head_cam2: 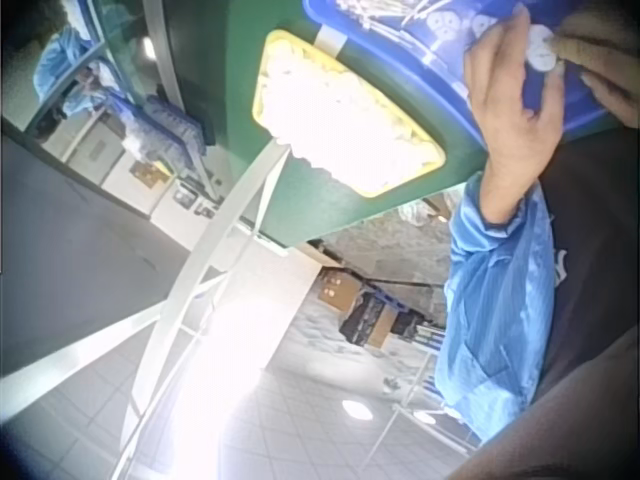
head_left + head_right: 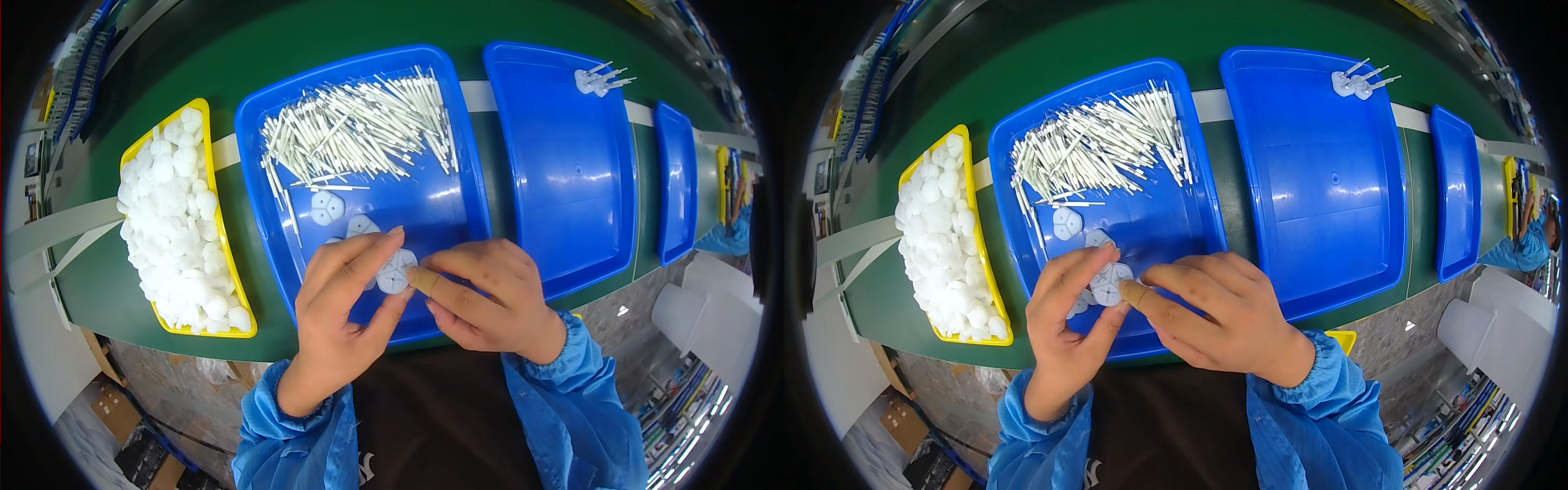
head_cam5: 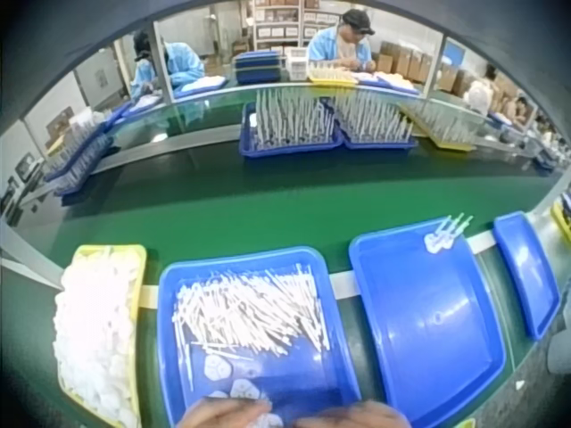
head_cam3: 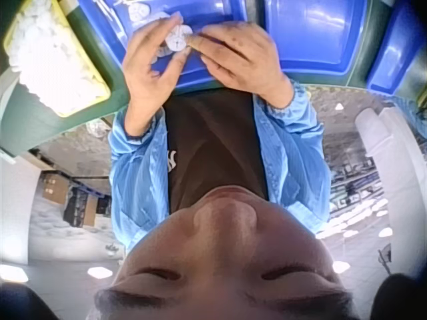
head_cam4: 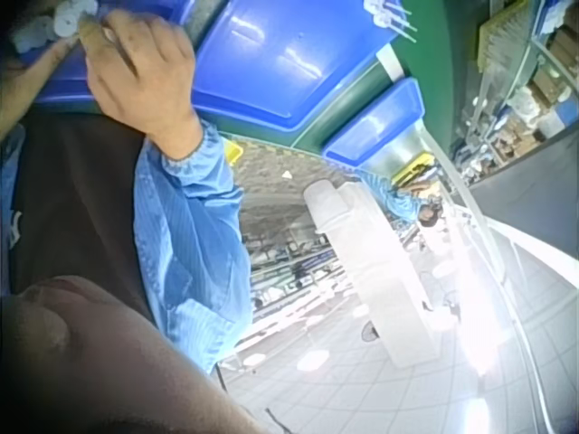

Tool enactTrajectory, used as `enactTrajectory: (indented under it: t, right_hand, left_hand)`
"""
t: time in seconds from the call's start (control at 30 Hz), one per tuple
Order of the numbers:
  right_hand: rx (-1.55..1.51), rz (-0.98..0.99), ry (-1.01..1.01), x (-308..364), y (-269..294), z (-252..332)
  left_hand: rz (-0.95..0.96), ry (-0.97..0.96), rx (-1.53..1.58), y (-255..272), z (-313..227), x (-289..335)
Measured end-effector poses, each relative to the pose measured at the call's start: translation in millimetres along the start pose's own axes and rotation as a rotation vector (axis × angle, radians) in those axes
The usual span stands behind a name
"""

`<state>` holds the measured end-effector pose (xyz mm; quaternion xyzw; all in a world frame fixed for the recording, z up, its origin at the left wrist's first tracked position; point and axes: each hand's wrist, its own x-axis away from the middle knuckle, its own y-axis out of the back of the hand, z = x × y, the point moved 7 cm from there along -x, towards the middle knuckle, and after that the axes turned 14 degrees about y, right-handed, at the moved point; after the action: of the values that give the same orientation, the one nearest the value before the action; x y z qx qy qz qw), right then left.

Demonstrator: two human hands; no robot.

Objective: The person inserts white cotton tips into plastic sticks to assemble cotton swabs. They pick up a cotton tip and a stick, insert the stick into the tip, and place the finished swab into a blue tray. The process is repeated continuously throughout the clip.

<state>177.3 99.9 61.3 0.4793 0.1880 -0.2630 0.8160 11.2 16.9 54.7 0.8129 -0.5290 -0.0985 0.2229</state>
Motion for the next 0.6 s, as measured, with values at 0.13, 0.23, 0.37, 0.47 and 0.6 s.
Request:
enactTrajectory:
  t: [0.13,0.23,0.37,0.47,0.6]
  right_hand:
    - [0.019,0.018,0.023,-4,5,1]
    - [0.057,0.02,-0.026,-9,5,-2]
    - [0.128,0.06,-0.142,-10,7,-18]
    - [0.189,0.128,-0.119,-21,15,-22]
    - [0.205,0.096,0.078,-55,-2,-35]
  left_hand:
    - [0.018,-0.02,-0.019,0,-2,-1]
    - [0.025,-0.038,-0.011,-1,-5,-1]
    - [0.067,0.008,0.041,2,-6,0]
    - [0.057,-0.009,0.161,7,3,7]
    - [0.065,0.052,0.144,18,17,12]
